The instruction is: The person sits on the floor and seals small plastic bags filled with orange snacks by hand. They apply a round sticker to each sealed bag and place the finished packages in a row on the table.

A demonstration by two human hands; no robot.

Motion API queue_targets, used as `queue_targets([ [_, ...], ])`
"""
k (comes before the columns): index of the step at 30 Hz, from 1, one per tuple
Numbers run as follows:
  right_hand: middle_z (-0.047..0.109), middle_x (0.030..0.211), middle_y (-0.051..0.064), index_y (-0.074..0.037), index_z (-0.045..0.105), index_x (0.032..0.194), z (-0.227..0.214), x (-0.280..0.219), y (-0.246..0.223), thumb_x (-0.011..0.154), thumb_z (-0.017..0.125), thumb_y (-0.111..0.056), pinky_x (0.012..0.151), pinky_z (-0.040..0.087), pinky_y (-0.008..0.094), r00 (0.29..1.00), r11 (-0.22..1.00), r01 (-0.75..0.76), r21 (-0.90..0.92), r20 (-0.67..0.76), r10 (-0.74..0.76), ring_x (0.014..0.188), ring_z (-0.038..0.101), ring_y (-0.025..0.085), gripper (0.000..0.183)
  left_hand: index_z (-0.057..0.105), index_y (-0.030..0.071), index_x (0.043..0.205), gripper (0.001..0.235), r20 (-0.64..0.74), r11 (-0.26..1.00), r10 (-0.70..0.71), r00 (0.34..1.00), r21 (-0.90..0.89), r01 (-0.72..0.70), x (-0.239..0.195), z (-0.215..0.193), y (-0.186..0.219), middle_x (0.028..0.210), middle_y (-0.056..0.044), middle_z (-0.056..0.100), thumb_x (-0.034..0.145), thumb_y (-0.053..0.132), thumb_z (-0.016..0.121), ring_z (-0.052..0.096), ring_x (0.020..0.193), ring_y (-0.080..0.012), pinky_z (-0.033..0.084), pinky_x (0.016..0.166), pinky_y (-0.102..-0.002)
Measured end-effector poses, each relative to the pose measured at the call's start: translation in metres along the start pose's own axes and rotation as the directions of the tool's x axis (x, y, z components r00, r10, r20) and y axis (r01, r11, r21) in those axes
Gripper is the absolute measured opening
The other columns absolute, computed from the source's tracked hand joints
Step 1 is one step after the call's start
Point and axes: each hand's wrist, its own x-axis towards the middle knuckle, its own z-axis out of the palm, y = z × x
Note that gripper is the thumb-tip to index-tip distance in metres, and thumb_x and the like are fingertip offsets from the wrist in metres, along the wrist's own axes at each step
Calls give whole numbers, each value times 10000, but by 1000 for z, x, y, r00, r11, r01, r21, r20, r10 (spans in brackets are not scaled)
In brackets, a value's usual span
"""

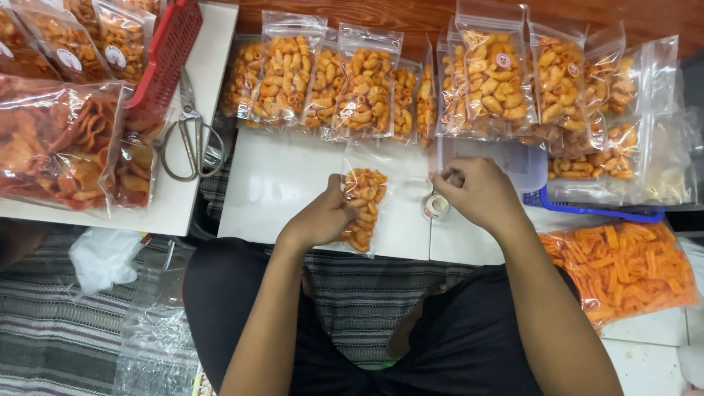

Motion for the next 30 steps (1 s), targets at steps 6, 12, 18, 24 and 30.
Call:
queue_targets([
  [6,713,646,218,59,773,897,-14,-11,-7,947,643,-375,641,548,456,947,932,-210,-294,176,269,621,707,335,455,228,-15,1394,605,-133,984,-57,990,159,78,32,10,-54,1370,-371,429,898,180,512,552,1210,-561,510,941,-604],
  [12,741,753,240,89,756,1022,6,-3,5,953,622,-407,667,574,502,928,896,-223,-385,198,316,712,755,362,518,432,-77,1296,494,-311,884,-40,949,433,179,40,16,-50,1113,-214,509,907,218,507,644,1040,-427,591,810,-466],
  [18,684,628,119,-17,772,866,33,6,26,906,632,-246,654,567,457,941,904,-138,-404,231,247,602,716,312,271,434,-160,1381,672,-369,784,-13,929,573,238,27,22,-36,1209,-300,517,886,289,510,518,1175,-454,525,905,-532],
  [24,726,709,173,-2,753,976,19,1,-2,900,625,-192,708,566,510,945,945,-97,-311,269,185,693,741,366,241,576,-154,1276,569,-493,761,364,790,647,53,20,24,-22,1118,-292,565,837,204,630,521,1107,-449,525,818,-561],
  [30,751,935,267,43,709,1004,10,-2,-9,843,686,-92,749,579,541,958,990,-3,-140,283,43,858,755,430,211,598,47,1305,426,-272,802,595,756,266,-535,31,51,-19,1105,-166,592,950,282,584,512,1137,-380,407,1041,-479],
])
